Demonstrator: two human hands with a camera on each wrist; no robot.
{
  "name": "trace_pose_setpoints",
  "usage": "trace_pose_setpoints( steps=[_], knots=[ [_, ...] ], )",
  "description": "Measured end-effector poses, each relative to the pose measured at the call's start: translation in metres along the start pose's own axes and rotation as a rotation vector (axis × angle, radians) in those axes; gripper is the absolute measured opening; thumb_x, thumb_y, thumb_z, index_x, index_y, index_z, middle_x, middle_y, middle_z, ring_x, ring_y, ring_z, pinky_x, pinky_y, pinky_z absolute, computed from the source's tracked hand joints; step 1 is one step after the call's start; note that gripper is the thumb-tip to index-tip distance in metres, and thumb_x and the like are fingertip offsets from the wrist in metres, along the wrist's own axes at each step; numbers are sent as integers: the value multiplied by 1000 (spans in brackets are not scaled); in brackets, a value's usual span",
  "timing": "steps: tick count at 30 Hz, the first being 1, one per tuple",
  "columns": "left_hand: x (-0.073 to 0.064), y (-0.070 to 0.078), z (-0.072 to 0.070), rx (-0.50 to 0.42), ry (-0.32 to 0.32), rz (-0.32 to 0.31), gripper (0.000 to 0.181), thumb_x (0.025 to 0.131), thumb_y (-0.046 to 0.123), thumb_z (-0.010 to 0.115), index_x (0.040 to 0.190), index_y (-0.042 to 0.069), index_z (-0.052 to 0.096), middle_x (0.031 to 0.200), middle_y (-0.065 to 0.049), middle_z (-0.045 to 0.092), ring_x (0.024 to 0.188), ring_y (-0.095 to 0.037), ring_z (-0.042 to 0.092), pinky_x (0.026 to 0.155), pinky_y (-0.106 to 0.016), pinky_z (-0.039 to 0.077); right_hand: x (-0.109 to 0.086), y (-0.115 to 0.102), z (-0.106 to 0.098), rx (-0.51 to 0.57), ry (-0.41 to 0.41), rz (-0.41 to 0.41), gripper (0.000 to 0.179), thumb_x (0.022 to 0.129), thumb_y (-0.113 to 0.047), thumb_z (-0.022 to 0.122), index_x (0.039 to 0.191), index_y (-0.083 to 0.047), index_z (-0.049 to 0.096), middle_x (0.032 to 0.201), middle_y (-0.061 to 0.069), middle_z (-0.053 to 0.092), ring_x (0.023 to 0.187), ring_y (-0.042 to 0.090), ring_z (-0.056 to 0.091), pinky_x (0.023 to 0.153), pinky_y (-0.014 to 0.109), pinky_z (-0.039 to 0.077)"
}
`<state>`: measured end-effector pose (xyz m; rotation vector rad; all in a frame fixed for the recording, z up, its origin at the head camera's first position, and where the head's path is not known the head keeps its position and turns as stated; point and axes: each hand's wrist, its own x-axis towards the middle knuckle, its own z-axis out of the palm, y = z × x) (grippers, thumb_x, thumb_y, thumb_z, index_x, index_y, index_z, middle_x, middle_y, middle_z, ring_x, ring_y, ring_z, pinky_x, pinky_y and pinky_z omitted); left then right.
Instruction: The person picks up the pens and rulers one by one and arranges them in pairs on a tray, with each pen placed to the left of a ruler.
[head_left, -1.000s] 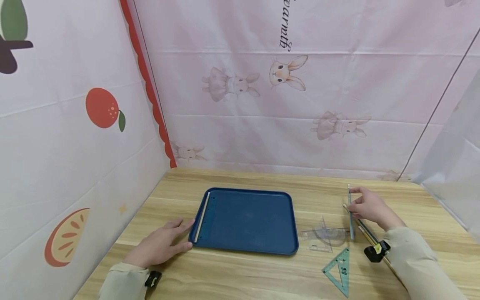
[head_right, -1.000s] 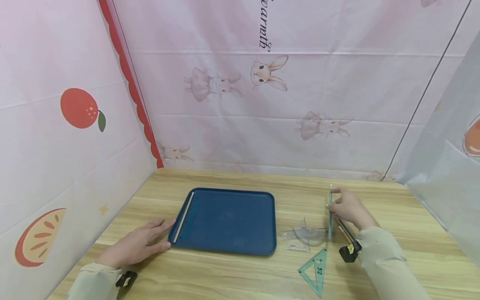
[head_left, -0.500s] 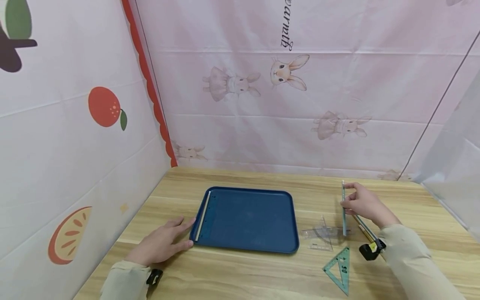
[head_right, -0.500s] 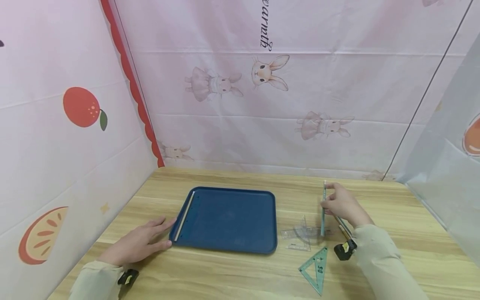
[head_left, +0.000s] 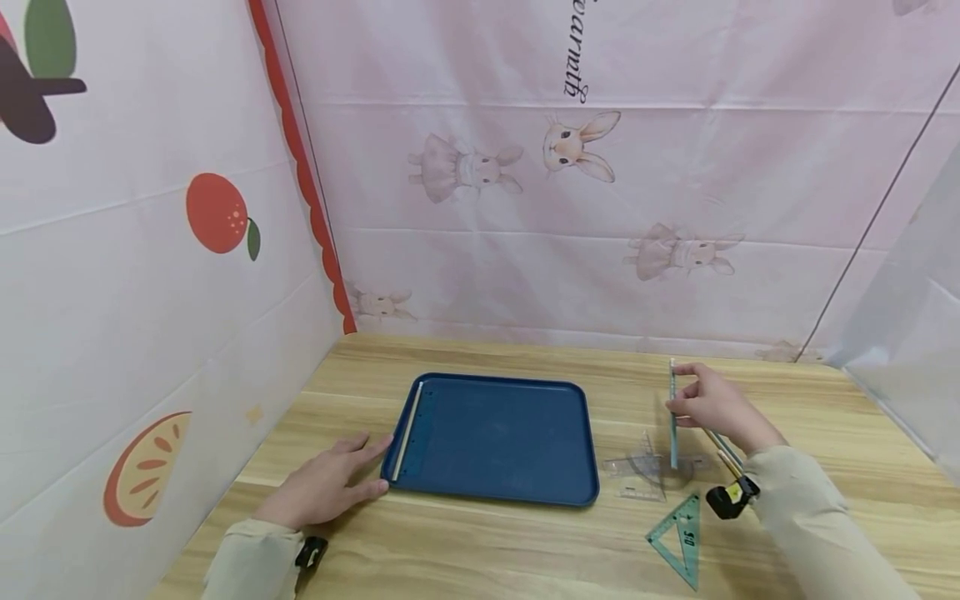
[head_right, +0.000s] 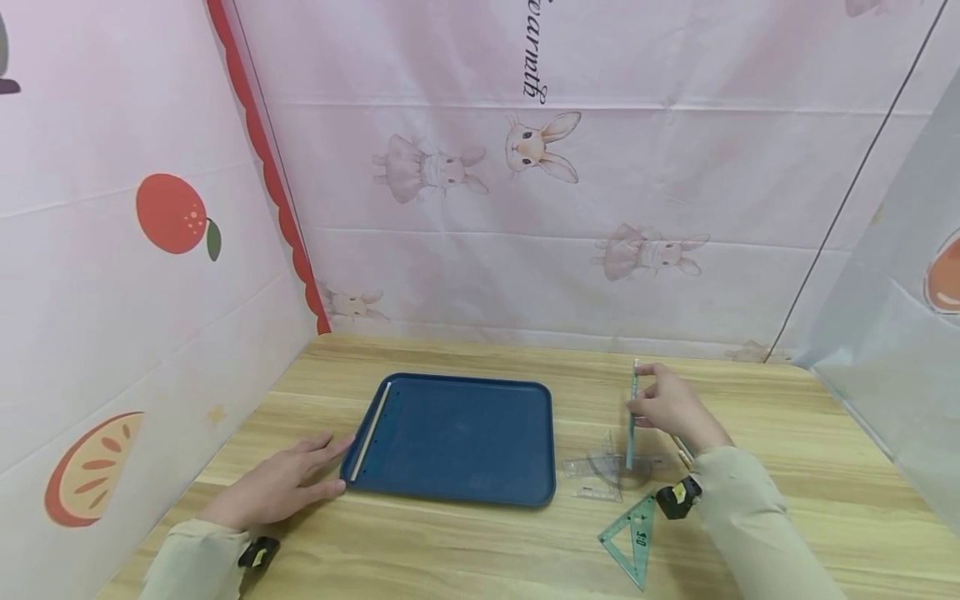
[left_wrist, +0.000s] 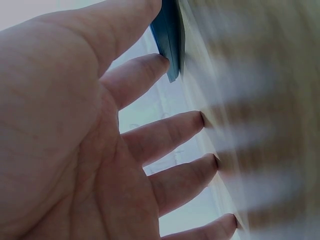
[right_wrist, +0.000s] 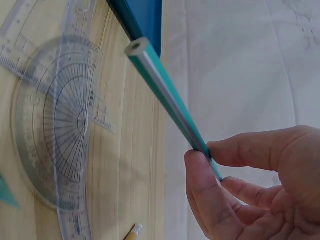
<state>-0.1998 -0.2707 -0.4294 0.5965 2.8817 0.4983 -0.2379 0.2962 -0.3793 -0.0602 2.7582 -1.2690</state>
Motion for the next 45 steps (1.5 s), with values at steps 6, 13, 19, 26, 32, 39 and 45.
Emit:
trace_pose_setpoints(
  steps=[6, 13, 19, 26, 32, 39, 45],
  knots=[
    [1, 1, 1, 5, 1, 3, 76, 102, 53, 69, 166, 19, 44, 165, -34, 41, 146, -58, 48, 111, -74, 46, 3, -5, 8, 21, -6, -1, 72, 103, 0, 64, 158, 20, 23, 110, 27, 66, 84, 15, 72, 79, 35, 68],
    [1, 0, 1, 7, -1, 4, 76, 102, 53, 68, 166, 19, 44, 165, -34, 41, 146, -58, 48, 111, -74, 45, 10, -16, 18, 47, -7, -20, 72, 103, 0, 65, 159, 18, 24, 107, 24, 66, 84, 15, 71, 80, 36, 68],
    [-3, -1, 0, 15, 0, -9, 76, 102, 53, 69, 166, 19, 44, 165, -34, 41, 145, -59, 48, 111, -75, 45, 13, -24, 28, 46, -18, -41, 71, 102, 1, 65, 158, 18, 25, 105, 24, 67, 83, 16, 71, 81, 39, 68],
    [-3, -1, 0, 14, 1, -3, 76, 102, 53, 69, 166, 19, 44, 165, -35, 41, 145, -59, 48, 111, -75, 45, 17, -30, 38, 58, -20, -64, 70, 100, 3, 67, 157, 18, 28, 100, 21, 68, 79, 15, 72, 76, 34, 68],
    [1, 0, 0, 16, 7, 24, 76, 103, 53, 68, 166, 18, 44, 165, -35, 42, 145, -59, 48, 111, -75, 45, 20, -37, 44, 50, -29, -72, 70, 100, 2, 66, 157, 17, 29, 100, 22, 68, 79, 16, 73, 78, 37, 68],
    [2, 0, 1, 20, 7, 12, 76, 103, 52, 69, 166, 18, 44, 165, -35, 41, 146, -62, 45, 112, -76, 43, 25, -44, 55, 70, -42, -74, 71, 100, 2, 67, 158, 16, 29, 102, 22, 67, 79, 16, 73, 79, 38, 68],
    [1, -1, 1, 22, 10, 16, 76, 103, 52, 69, 166, 19, 44, 165, -35, 40, 146, -64, 44, 112, -76, 43, 28, -50, 63, 89, -69, -66, 70, 100, 4, 66, 158, 16, 28, 103, 23, 68, 80, 17, 74, 81, 40, 68]
  ],
)
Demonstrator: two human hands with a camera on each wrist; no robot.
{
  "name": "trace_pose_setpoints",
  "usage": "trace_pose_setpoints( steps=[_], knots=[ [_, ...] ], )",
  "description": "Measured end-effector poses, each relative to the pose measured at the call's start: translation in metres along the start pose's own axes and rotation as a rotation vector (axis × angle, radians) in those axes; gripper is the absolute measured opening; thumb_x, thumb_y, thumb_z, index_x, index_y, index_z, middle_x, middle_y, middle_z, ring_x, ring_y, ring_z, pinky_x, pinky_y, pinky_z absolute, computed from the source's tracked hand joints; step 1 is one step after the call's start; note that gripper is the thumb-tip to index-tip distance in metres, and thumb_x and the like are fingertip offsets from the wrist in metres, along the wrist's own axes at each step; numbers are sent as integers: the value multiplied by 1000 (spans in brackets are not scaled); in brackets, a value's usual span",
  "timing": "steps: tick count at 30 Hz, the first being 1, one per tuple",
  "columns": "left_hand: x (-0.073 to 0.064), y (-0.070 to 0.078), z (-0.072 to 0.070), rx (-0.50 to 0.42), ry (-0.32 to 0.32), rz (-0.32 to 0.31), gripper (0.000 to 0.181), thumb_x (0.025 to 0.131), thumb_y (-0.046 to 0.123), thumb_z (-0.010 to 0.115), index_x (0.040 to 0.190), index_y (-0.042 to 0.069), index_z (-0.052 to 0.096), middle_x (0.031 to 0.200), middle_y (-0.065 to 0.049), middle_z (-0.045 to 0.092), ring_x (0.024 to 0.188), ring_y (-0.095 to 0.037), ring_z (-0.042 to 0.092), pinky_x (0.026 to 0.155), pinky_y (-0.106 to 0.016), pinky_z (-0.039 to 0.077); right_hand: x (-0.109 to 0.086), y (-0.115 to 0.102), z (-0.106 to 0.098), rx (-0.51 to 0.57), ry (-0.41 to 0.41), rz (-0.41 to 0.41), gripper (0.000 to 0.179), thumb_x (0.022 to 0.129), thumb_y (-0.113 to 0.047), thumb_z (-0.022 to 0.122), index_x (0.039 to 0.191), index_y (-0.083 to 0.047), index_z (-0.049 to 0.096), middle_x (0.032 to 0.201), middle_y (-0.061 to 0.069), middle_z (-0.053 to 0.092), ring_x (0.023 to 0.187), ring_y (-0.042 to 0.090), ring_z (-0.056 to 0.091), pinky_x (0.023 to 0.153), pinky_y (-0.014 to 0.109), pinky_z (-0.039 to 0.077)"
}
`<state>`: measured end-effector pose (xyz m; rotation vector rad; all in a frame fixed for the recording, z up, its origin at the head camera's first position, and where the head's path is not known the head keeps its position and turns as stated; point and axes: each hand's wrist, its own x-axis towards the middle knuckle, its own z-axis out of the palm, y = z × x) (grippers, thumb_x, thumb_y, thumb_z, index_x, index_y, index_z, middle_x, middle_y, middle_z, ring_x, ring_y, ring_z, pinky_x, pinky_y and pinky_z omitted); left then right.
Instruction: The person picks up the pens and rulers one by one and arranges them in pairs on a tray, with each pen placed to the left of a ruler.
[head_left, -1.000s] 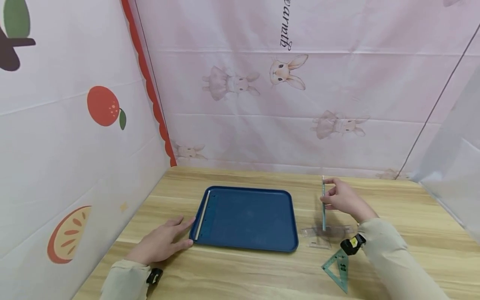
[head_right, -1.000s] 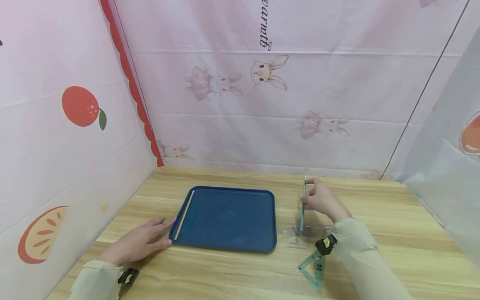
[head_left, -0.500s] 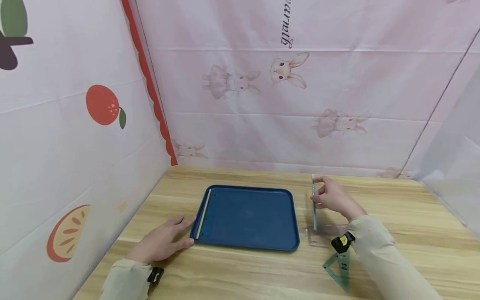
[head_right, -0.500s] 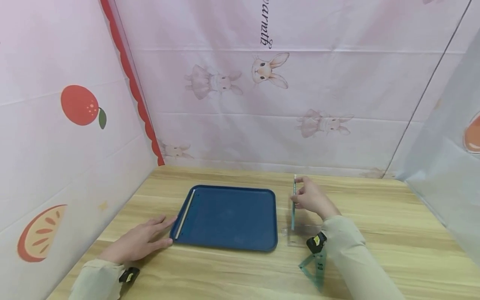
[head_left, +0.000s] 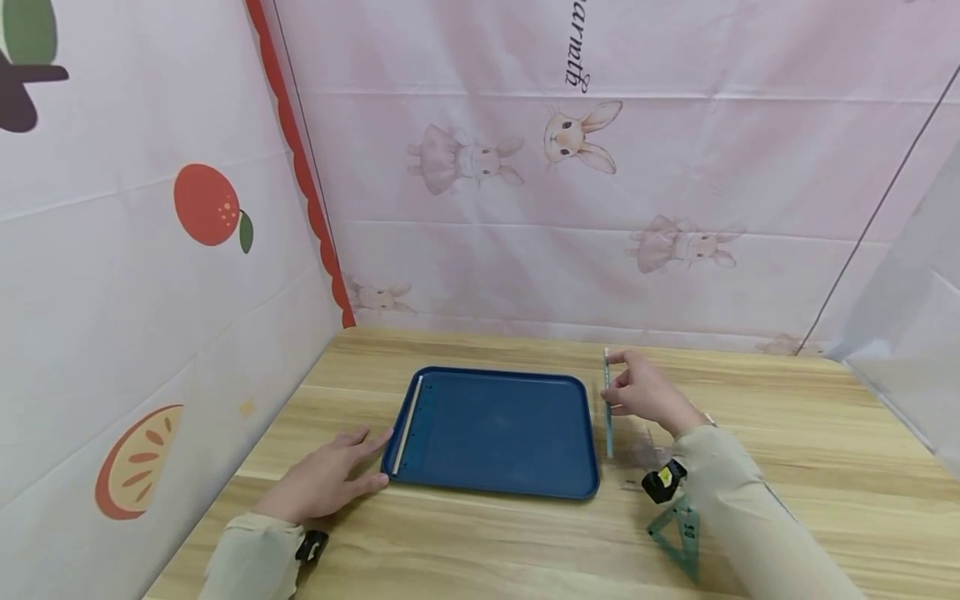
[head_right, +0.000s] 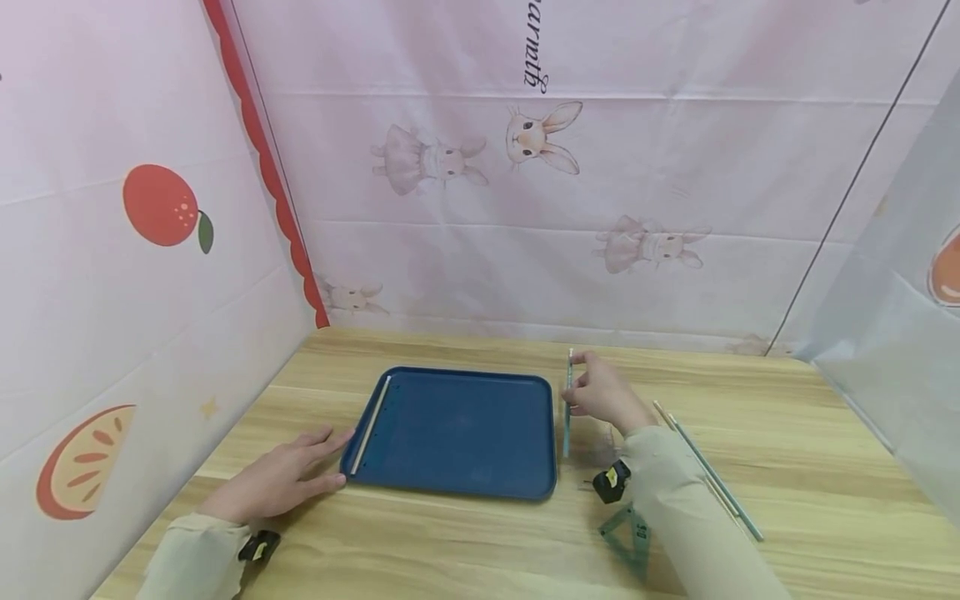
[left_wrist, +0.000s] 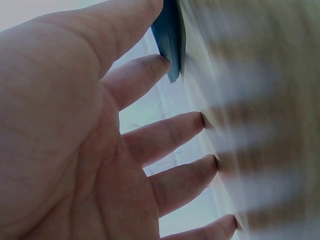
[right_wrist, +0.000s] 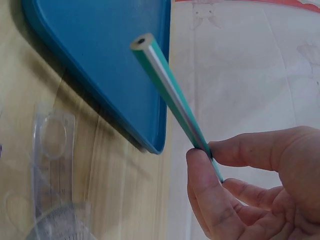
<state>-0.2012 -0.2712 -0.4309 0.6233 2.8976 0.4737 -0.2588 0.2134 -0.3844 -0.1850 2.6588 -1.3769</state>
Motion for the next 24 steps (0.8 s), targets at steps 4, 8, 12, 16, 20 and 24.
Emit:
trace_pose_setpoints(
  steps=[4, 8, 12, 16, 20, 24],
  knots=[
    [0, 0, 0, -2, -2, -3, 76, 102, 52, 69, 166, 19, 44, 165, -34, 40, 146, -63, 45, 112, -76, 43, 3, -2, 7, -4, 0, -2, 70, 100, 4, 67, 158, 15, 30, 102, 23, 69, 81, 18, 74, 81, 40, 68],
    [-1, 1, -1, -4, -3, -10, 75, 102, 52, 70, 166, 19, 44, 165, -34, 41, 146, -62, 45, 112, -76, 44, 7, -3, 14, -8, 1, -4, 69, 98, 4, 67, 157, 15, 32, 101, 22, 69, 82, 21, 74, 80, 39, 68],
    [-1, 2, -1, -3, -3, -12, 76, 102, 52, 70, 166, 20, 44, 165, -34, 41, 147, -61, 45, 112, -76, 43, 11, -4, 22, -29, 13, 1, 68, 97, 3, 68, 157, 13, 36, 102, 22, 69, 82, 27, 77, 79, 41, 68],
    [-1, 1, -1, -3, -3, -14, 76, 102, 52, 69, 166, 20, 44, 165, -33, 42, 147, -60, 45, 112, -76, 44, 14, -6, 29, -46, 13, 3, 68, 98, 2, 70, 157, 11, 38, 103, 22, 70, 82, 29, 78, 79, 42, 68],
    [-1, 2, -1, -3, -3, -20, 76, 102, 52, 69, 166, 21, 44, 166, -32, 42, 147, -60, 45, 111, -77, 44, 17, -10, 35, -39, 6, -1, 67, 98, 2, 70, 157, 10, 38, 102, 21, 69, 80, 25, 75, 77, 40, 68],
    [-1, 2, -1, -4, -5, -25, 75, 102, 52, 69, 166, 21, 44, 166, -32, 42, 148, -60, 45, 111, -77, 44, 19, -15, 42, -26, 8, -6, 67, 97, 2, 71, 156, 10, 39, 99, 19, 68, 79, 23, 74, 76, 38, 68]
  ],
)
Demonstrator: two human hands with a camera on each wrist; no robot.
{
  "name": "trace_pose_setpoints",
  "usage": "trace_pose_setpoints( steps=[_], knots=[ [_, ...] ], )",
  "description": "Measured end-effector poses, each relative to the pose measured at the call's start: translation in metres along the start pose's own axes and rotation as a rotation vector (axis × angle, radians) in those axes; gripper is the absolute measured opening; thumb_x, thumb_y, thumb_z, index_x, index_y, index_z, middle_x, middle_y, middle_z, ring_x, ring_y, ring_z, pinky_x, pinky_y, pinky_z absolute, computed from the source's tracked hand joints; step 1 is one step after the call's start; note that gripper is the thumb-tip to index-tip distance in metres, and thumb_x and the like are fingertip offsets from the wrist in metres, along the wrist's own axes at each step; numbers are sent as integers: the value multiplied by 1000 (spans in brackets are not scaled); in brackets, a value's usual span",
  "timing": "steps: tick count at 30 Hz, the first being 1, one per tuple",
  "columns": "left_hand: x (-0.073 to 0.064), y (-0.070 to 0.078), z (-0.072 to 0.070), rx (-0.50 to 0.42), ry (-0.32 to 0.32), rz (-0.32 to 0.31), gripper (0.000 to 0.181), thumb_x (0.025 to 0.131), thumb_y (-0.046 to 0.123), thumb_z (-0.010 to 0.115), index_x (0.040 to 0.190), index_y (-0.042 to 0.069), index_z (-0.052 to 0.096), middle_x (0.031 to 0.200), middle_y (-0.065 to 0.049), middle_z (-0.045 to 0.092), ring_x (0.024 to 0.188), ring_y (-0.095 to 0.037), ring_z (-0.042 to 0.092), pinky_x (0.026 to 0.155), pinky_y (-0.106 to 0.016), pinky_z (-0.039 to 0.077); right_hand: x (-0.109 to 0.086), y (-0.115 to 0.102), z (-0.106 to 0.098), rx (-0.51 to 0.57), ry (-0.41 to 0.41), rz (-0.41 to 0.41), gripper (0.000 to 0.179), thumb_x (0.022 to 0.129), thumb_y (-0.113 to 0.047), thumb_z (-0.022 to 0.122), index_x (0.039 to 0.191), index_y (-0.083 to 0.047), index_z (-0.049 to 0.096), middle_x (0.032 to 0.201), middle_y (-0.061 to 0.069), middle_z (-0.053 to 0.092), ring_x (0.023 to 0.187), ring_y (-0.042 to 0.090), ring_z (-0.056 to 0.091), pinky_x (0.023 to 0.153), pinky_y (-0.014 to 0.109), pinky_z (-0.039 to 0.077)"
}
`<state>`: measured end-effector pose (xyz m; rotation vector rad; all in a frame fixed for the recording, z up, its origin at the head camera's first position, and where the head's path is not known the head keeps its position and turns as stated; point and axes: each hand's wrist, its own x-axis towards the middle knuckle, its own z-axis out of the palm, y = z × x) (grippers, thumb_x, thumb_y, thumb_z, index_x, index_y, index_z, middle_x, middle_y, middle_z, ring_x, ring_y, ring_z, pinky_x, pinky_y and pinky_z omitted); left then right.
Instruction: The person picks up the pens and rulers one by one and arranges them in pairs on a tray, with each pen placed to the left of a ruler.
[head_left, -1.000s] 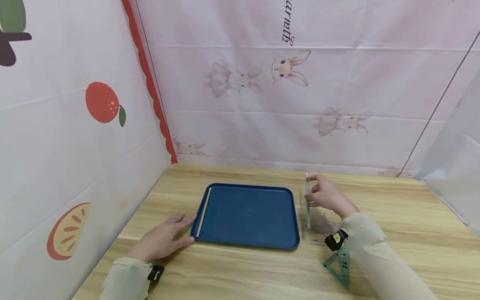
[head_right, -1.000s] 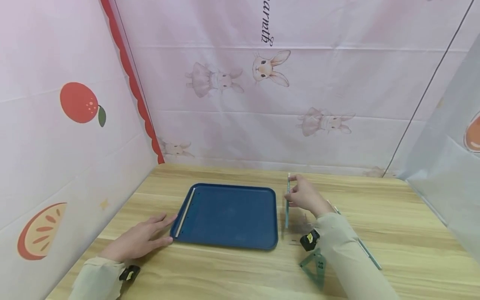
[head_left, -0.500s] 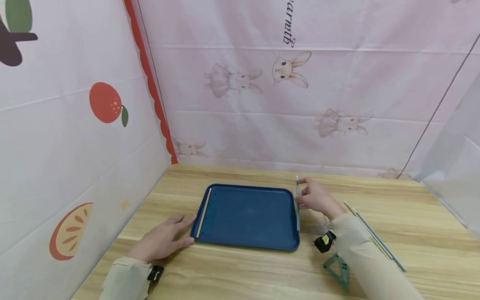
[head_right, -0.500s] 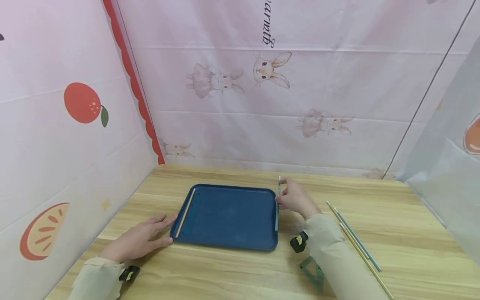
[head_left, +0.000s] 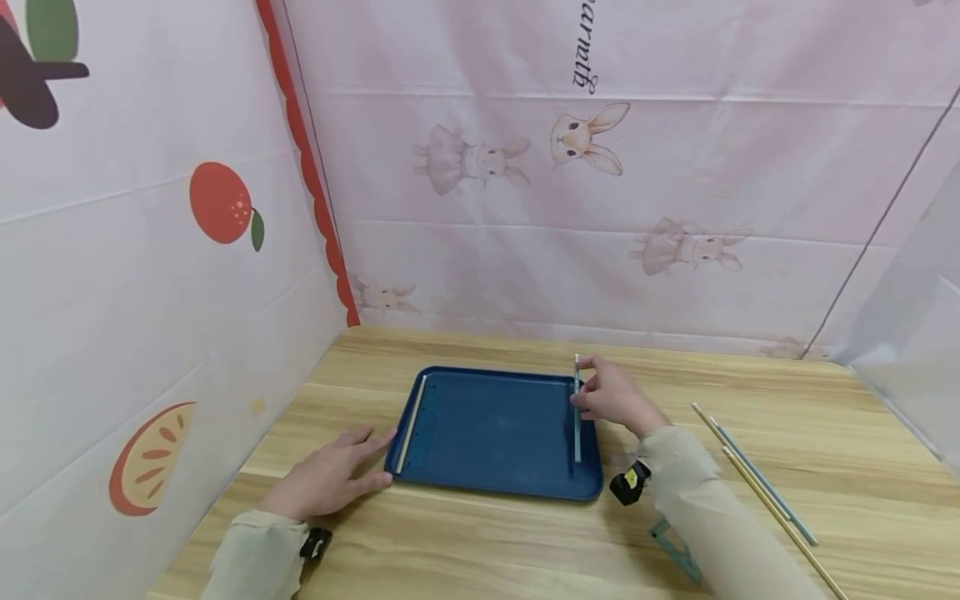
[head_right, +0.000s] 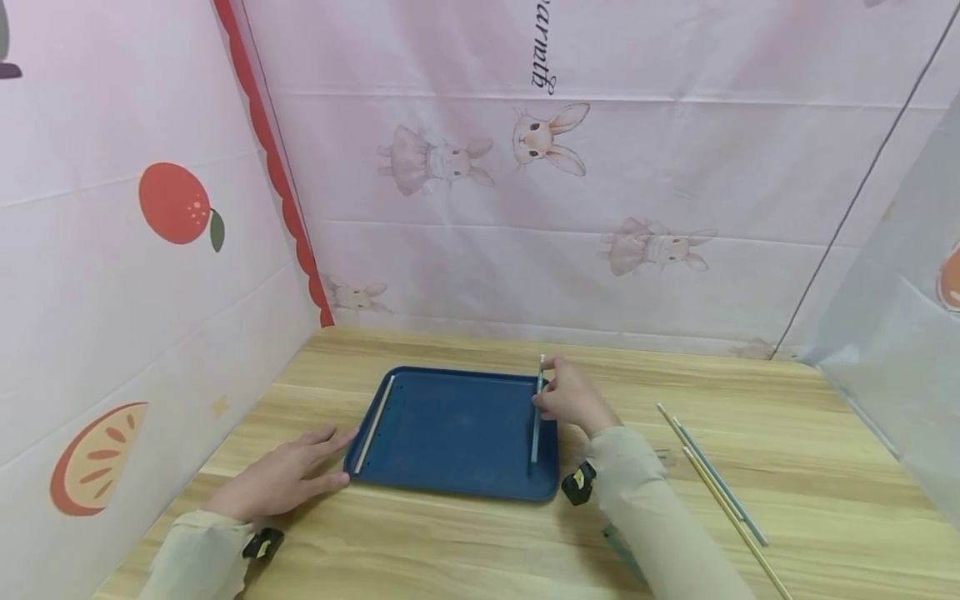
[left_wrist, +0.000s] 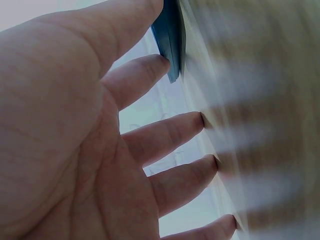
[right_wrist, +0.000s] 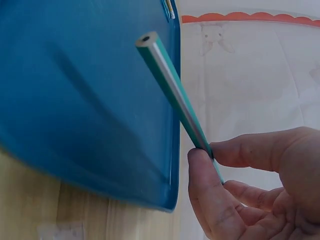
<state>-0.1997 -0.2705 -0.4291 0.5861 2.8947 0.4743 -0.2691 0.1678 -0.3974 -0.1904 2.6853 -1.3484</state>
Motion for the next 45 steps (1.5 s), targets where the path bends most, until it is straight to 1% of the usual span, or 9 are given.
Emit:
trace_pose_setpoints(
  steps=[4, 9, 17, 24, 29, 34, 40, 45],
  knots=[
    [0, 0, 0, 3, 5, 4, 75, 103, 52, 69, 166, 20, 44, 166, -32, 42, 148, -61, 45, 111, -77, 44, 2, -4, 7, 15, -2, 13, 67, 97, 3, 70, 157, 9, 40, 96, 17, 67, 79, 22, 73, 77, 37, 68],
    [0, 0, 0, 5, 17, 11, 75, 103, 52, 69, 166, 20, 45, 165, -33, 42, 147, -61, 46, 111, -77, 44, 5, -10, 13, 28, -10, 15, 66, 99, 2, 69, 157, 8, 39, 98, 17, 66, 80, 23, 73, 78, 37, 68],
    [0, 1, -1, 4, 17, 10, 74, 103, 51, 69, 165, 20, 45, 166, -32, 42, 146, -60, 47, 111, -77, 45, 8, -17, 26, 37, -29, -9, 65, 99, 3, 70, 155, 11, 38, 98, 19, 66, 82, 27, 75, 79, 39, 68],
    [0, 1, -1, 2, 8, 0, 74, 103, 51, 69, 166, 20, 45, 166, -32, 41, 148, -60, 45, 112, -76, 44, 14, -18, 36, 41, -30, 3, 65, 99, 2, 70, 157, 7, 41, 103, 19, 67, 85, 26, 76, 81, 39, 68],
    [0, 0, -1, 9, 11, 1, 74, 103, 52, 69, 165, 20, 45, 166, -31, 41, 147, -59, 47, 111, -76, 45, 16, -21, 42, 20, -31, 1, 65, 99, 1, 70, 158, 6, 41, 107, 22, 69, 84, 25, 77, 80, 38, 68],
    [0, -1, 0, 18, 15, 4, 73, 103, 52, 68, 165, 21, 45, 166, -31, 42, 146, -58, 48, 110, -76, 46, 16, -29, 46, 12, -45, 4, 66, 100, 1, 70, 158, 7, 41, 110, 24, 70, 84, 25, 77, 80, 38, 67],
    [-1, 0, 0, 13, 17, -2, 73, 103, 52, 69, 165, 20, 46, 166, -31, 42, 146, -59, 47, 111, -76, 45, 17, -34, 50, 28, -55, -2, 65, 100, 2, 69, 158, 8, 41, 109, 24, 70, 84, 27, 77, 80, 38, 67],
    [-2, 0, 0, 3, 12, -3, 73, 103, 51, 69, 165, 20, 46, 166, -31, 42, 147, -60, 46, 112, -76, 44, 18, -35, 53, 34, -58, 3, 65, 101, 0, 69, 159, 6, 41, 112, 24, 69, 86, 28, 77, 81, 39, 67]
  ],
)
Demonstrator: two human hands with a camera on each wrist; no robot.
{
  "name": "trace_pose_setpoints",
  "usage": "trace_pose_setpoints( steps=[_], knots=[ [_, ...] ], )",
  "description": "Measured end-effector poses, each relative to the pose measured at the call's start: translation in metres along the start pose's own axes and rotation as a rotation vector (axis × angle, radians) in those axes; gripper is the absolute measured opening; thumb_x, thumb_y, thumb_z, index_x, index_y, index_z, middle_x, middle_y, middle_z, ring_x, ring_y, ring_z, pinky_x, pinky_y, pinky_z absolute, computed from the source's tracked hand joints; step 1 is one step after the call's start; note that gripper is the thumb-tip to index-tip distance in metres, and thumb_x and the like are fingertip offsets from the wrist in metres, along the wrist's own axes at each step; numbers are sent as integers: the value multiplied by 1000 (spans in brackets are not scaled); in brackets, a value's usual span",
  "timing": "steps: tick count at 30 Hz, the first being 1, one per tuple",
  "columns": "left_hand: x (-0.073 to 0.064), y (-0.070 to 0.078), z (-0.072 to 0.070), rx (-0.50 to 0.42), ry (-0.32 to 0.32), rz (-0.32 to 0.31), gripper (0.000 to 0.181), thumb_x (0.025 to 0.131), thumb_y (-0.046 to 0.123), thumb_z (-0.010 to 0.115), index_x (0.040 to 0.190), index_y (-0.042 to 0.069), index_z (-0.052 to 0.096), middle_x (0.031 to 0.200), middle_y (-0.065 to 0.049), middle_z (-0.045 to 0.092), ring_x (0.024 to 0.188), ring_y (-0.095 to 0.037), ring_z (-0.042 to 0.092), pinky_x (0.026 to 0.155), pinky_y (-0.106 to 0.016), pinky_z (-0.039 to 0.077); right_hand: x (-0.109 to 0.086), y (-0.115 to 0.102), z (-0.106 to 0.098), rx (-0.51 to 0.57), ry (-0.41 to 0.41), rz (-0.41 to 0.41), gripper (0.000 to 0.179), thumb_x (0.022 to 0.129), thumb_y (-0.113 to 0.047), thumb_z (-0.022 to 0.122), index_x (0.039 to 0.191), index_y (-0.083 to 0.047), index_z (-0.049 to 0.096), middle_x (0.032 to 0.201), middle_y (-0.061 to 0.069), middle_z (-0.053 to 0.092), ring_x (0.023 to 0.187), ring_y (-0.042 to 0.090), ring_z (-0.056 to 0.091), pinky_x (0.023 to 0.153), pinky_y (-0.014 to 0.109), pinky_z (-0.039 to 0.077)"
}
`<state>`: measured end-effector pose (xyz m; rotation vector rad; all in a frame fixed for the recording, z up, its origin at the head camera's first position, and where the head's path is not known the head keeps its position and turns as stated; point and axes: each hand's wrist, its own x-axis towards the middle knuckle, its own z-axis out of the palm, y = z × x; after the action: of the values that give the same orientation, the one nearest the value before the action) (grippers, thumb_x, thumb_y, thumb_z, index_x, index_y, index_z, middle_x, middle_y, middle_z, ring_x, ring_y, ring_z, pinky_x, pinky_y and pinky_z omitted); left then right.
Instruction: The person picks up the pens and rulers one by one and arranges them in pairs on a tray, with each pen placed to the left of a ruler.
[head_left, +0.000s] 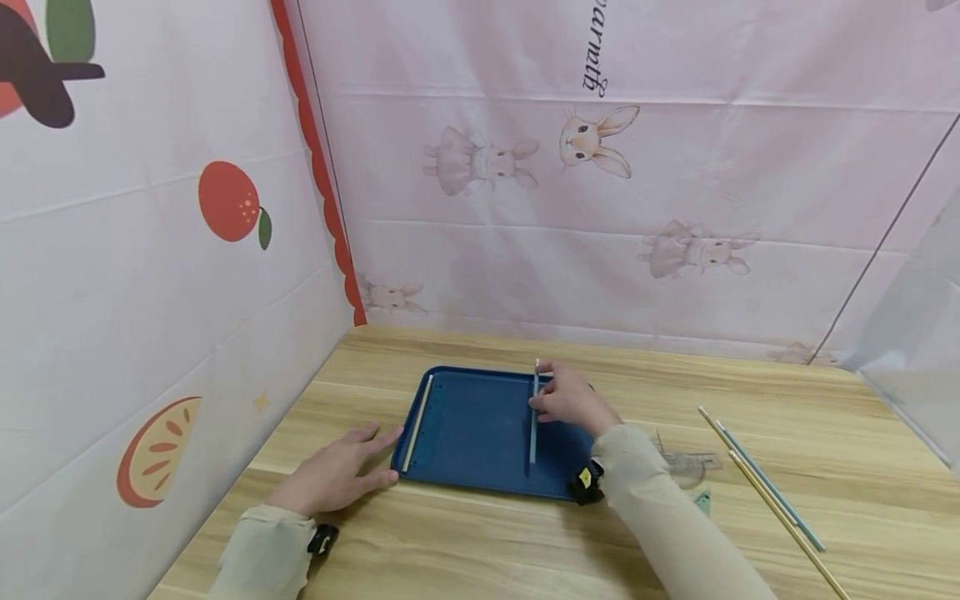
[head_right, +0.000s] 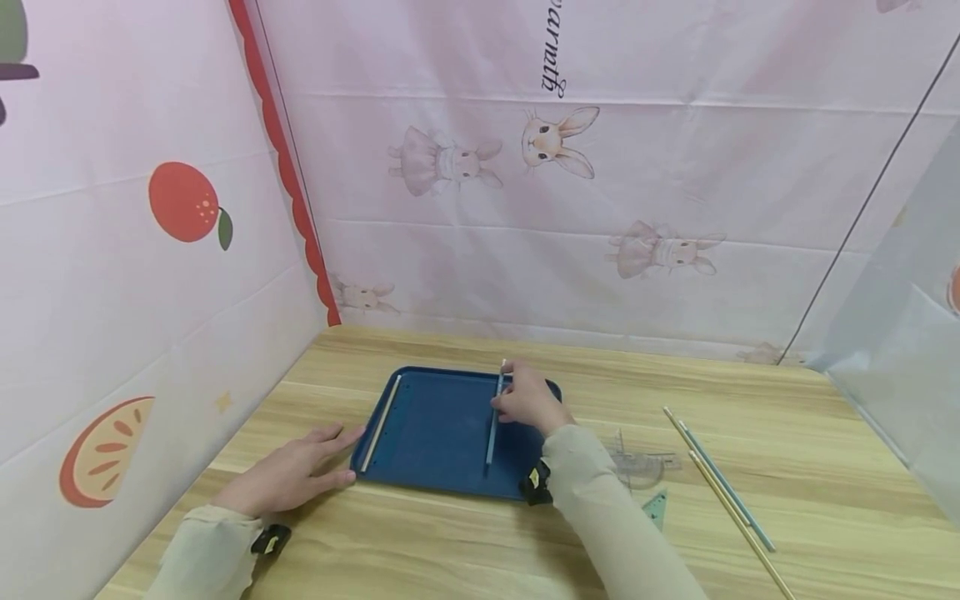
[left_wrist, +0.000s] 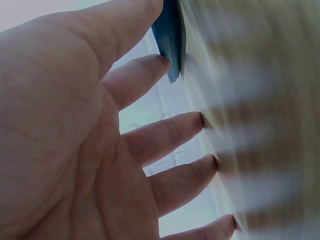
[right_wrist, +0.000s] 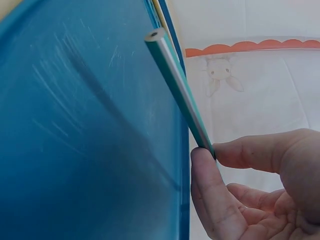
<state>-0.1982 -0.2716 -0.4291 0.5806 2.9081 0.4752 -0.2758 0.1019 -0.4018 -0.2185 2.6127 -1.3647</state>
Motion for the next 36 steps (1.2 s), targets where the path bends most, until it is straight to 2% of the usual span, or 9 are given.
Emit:
trace_pose_setpoints(
  steps=[11, 21, 36],
  knots=[
    [-1, 1, 0, 4, 8, 1, 73, 102, 50, 70, 164, 20, 47, 166, -31, 43, 146, -61, 46, 111, -77, 44, 5, -3, 14, 34, -9, -13, 67, 100, -1, 70, 160, 5, 40, 111, 22, 70, 82, 23, 76, 80, 38, 67],
    [1, 1, 1, -8, -8, -31, 74, 102, 51, 71, 165, 23, 46, 167, -29, 42, 149, -59, 44, 114, -75, 43, 11, -10, 27, 69, -34, 14, 68, 103, -2, 68, 163, 0, 38, 110, 20, 67, 84, 24, 75, 81, 37, 67],
    [0, 1, -1, -29, -15, -18, 74, 102, 51, 71, 165, 21, 46, 167, -31, 40, 149, -60, 44, 114, -76, 42, 15, -24, 47, 71, -47, 17, 68, 102, -2, 70, 163, -1, 39, 112, 20, 67, 84, 24, 76, 81, 37, 67]
  ],
)
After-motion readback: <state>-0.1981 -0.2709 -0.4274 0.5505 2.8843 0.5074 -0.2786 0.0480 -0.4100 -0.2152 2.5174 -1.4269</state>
